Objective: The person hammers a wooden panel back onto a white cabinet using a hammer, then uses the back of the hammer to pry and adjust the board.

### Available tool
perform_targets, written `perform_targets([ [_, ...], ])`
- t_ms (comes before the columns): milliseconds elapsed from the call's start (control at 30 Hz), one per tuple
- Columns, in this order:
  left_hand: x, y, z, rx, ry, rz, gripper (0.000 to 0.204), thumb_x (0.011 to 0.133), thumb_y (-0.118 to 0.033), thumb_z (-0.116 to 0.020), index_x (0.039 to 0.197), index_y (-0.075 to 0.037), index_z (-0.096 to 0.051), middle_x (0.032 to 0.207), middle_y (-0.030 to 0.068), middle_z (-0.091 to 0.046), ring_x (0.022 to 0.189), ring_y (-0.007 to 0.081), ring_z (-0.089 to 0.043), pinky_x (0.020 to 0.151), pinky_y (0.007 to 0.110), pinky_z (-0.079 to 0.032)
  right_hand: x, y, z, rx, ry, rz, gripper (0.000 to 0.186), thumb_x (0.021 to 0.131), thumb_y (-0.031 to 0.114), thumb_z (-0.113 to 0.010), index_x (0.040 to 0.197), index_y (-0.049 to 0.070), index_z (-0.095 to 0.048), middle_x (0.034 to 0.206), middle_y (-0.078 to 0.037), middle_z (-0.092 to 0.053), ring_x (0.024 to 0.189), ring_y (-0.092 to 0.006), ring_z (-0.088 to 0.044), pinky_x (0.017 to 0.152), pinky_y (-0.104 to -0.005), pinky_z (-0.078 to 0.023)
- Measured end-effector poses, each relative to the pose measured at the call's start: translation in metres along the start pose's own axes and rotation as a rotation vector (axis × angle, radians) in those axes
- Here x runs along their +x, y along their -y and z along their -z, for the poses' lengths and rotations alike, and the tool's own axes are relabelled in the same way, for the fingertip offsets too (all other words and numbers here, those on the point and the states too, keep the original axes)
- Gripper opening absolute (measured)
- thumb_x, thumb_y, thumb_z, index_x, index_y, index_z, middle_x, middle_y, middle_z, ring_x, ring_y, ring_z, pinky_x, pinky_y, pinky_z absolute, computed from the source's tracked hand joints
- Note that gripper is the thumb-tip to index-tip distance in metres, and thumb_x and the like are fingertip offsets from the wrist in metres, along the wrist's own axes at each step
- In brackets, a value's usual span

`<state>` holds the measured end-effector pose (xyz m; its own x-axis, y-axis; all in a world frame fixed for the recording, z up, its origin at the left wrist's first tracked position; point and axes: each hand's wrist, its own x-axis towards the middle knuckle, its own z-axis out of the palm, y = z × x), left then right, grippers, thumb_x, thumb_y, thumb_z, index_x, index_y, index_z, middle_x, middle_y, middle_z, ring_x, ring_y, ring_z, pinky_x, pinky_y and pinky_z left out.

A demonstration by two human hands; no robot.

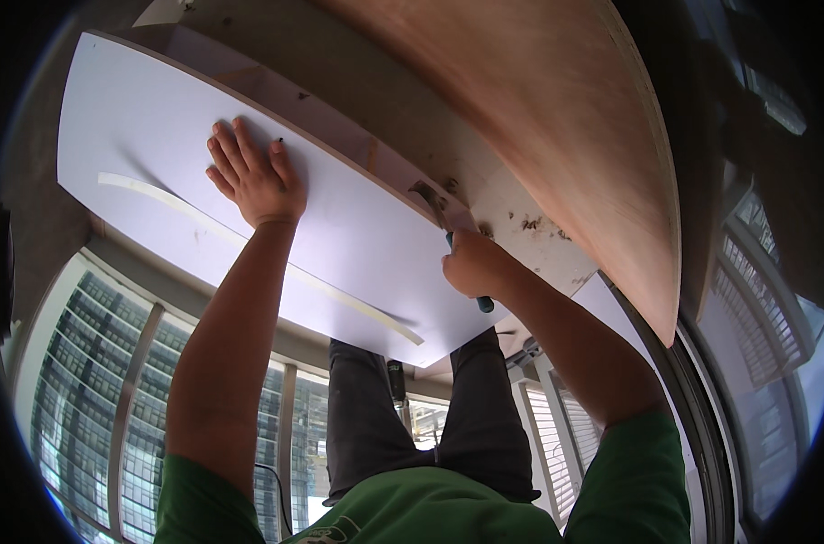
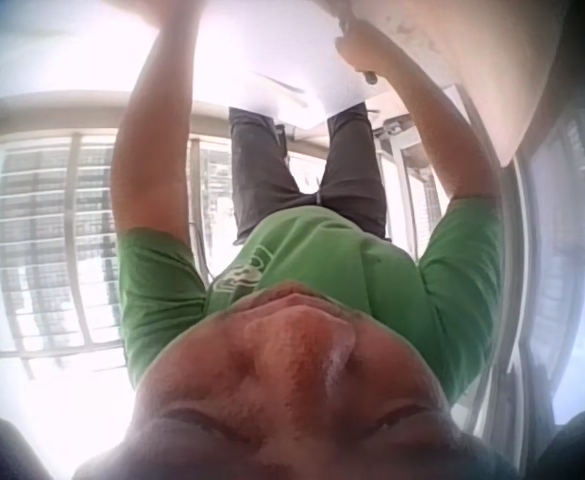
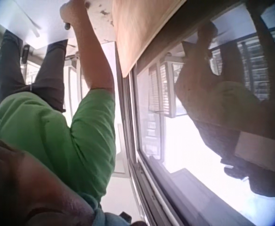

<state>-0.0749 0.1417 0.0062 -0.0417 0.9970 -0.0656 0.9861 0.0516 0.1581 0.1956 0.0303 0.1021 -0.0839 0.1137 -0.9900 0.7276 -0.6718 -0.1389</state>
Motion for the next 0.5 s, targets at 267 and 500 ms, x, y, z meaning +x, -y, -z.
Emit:
perform_targets([
  [267, 0.000, 0.000, 0.001, -0.008, 0.033, 0.009, 0.067, 0.104, -0.045, -0.034, 0.162, -0.015, -0.019, 0.170, 0.0127, -0.011, 0.157, 0.0327, -0.007, 0.124, 0.055, 0.001, 0.001, 0.077, 0.030, 0.023, 0.093, -0.069, 0.030, 0.087, 0.008, -0.056, 0.112, -0.009, -0.054, 0.089, -0.024, -0.068, 0.082, -0.0312, -0.070, 0.071, -0.0432, -0.055],
  [500, 0.001, -0.001, 0.000, -0.017, 0.031, 0.016, 0.067, 0.103, -0.044, -0.035, 0.161, -0.014, -0.022, 0.169, 0.0125, -0.013, 0.157, 0.0330, -0.008, 0.124, 0.054, 0.001, 0.018, 0.113, 0.034, -0.319, 0.120, 0.173, 0.019, 0.086, 0.000, -0.054, 0.101, -0.008, -0.063, 0.093, -0.025, -0.066, 0.080, -0.0301, -0.070, 0.070, -0.0415, -0.055],
])
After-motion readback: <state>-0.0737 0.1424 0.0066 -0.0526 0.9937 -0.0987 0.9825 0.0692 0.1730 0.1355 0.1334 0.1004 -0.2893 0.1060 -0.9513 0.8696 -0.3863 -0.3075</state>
